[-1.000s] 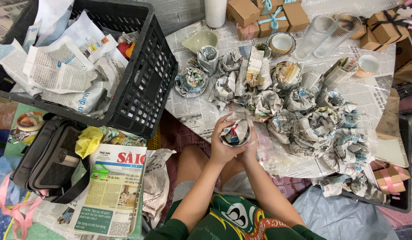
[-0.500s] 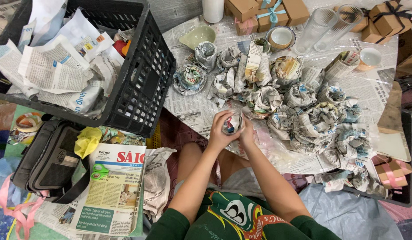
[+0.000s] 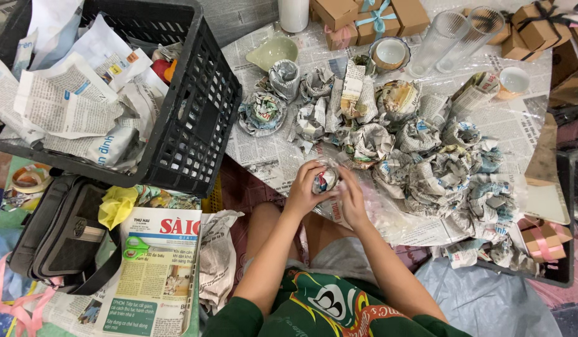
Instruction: The person wraps small ceramic items, including bowls and cups, using newspaper sheets. They fold the paper around each item and place the wrapped pieces on a table covered with newspaper.
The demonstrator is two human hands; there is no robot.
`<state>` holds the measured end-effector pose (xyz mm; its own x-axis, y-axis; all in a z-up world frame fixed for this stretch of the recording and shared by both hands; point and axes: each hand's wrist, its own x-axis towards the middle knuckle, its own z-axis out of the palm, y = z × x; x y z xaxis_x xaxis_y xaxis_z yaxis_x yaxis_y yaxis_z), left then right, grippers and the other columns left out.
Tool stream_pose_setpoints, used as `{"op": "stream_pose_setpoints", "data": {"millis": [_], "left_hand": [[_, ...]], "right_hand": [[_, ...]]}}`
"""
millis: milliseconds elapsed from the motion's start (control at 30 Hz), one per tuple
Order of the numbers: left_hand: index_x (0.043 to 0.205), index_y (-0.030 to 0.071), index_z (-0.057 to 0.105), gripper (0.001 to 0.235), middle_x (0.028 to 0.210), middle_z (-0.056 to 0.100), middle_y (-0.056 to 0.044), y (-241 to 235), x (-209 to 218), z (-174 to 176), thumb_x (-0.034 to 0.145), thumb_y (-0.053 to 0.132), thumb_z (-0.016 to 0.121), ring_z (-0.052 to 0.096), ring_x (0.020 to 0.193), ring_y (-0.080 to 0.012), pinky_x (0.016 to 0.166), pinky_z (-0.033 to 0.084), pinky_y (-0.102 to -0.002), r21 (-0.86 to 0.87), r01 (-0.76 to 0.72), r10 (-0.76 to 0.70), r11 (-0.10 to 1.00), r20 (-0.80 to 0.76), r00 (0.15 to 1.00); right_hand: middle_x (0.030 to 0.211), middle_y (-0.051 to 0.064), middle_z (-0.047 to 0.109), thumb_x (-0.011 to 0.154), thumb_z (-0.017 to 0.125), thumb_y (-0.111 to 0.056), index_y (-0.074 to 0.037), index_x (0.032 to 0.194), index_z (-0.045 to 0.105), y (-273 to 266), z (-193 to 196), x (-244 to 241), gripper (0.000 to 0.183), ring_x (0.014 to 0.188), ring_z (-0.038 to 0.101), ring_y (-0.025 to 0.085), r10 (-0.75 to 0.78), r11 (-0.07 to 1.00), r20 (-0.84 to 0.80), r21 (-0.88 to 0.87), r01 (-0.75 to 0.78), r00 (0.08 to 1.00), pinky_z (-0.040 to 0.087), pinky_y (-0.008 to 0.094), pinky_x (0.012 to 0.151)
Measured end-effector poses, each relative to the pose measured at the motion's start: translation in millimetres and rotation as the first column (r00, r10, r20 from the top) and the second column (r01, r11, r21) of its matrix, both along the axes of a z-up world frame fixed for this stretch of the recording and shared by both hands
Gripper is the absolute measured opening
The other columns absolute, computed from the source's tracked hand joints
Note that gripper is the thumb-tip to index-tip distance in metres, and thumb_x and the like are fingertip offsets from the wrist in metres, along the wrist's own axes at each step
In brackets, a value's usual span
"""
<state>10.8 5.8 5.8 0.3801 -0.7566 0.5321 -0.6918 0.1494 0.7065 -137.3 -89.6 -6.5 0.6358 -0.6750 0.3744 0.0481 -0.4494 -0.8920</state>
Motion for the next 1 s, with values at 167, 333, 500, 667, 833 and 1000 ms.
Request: {"op": "stream_pose_setpoints", "data": {"millis": [167,333,500,667,833,1000], "left_hand": [[0.126,0.002,0.059,0.029,0.134,0.053,-0.017,15.6,11.3,23.1,0.102,0.017,0.056,0.055,0.127,-0.0370,0.106,0.048,-0.046,0.052,0.051,-0.051,0.997,-0.010,0.999],[0.120,0.000,0.057,0.025,0.130,0.051,-0.018,8.5,1.3,33.7,0.096,0.009,0.058,0.050,0.123,-0.0387,0.106,0.042,-0.048,0.089,-0.047,0.051,0.995,-0.040,0.998],[0.119,-0.002,0.056,0.029,0.123,0.048,-0.019,0.5,-9.0,34.7,0.093,0.009,0.064,0.049,0.120,-0.0388,0.104,0.044,-0.048,0.130,-0.087,0.093,0.988,-0.040,0.995],[0.110,0.005,0.062,0.026,0.124,0.057,-0.011,8.0,10.9,29.7,0.095,0.023,0.073,0.057,0.120,-0.0338,0.103,0.049,-0.046,0.123,0.030,-0.036,0.992,0.052,0.998],[0.128,0.008,0.058,0.028,0.131,0.060,-0.009,16.9,30.0,26.6,0.102,0.015,0.066,0.062,0.125,-0.0315,0.109,0.052,-0.043,0.047,0.171,-0.177,0.984,0.167,0.970],[0.134,0.003,0.039,0.076,0.123,0.053,-0.022,26.3,22.0,32.6,0.080,0.040,0.078,0.055,0.117,-0.0375,0.102,0.046,-0.045,-0.190,-0.394,0.432,0.899,0.250,0.867]], "right_hand": [[0.140,0.017,0.055,0.086,0.071,-0.007,-0.002,0.136,0.060,-4.6,39.7,1.1,0.052,0.132,0.055,0.033,0.044,0.993,-0.088,-0.107,-0.053,0.995,0.042,0.042,0.112],[0.138,0.019,0.057,0.090,0.068,-0.003,-0.001,0.124,0.067,-0.7,57.9,9.1,0.035,0.130,0.054,0.037,-0.042,0.955,-0.181,-0.296,-0.014,0.983,0.044,0.044,0.110],[0.128,0.015,0.062,0.088,0.071,-0.001,0.001,0.107,0.071,-6.7,75.8,8.3,0.019,0.121,0.053,0.038,-0.098,0.869,-0.238,-0.493,-0.034,0.966,0.046,0.047,0.103],[0.109,0.011,0.066,0.078,0.077,-0.002,0.000,0.099,0.077,-24.3,90.3,9.9,0.021,0.104,0.056,0.034,-0.035,0.881,-0.306,-0.459,-0.115,0.951,0.048,0.043,0.093],[0.095,0.011,0.067,0.077,0.081,-0.006,-0.001,0.097,0.075,-24.6,89.2,16.6,0.021,0.096,0.059,0.032,-0.038,0.912,-0.342,-0.395,-0.107,0.939,0.048,0.042,0.085],[0.091,0.010,0.067,0.077,0.083,-0.007,-0.004,0.095,0.076,-26.1,87.0,20.2,0.020,0.092,0.059,0.032,-0.039,0.918,-0.363,-0.382,-0.110,0.931,0.049,0.042,0.082]]}}
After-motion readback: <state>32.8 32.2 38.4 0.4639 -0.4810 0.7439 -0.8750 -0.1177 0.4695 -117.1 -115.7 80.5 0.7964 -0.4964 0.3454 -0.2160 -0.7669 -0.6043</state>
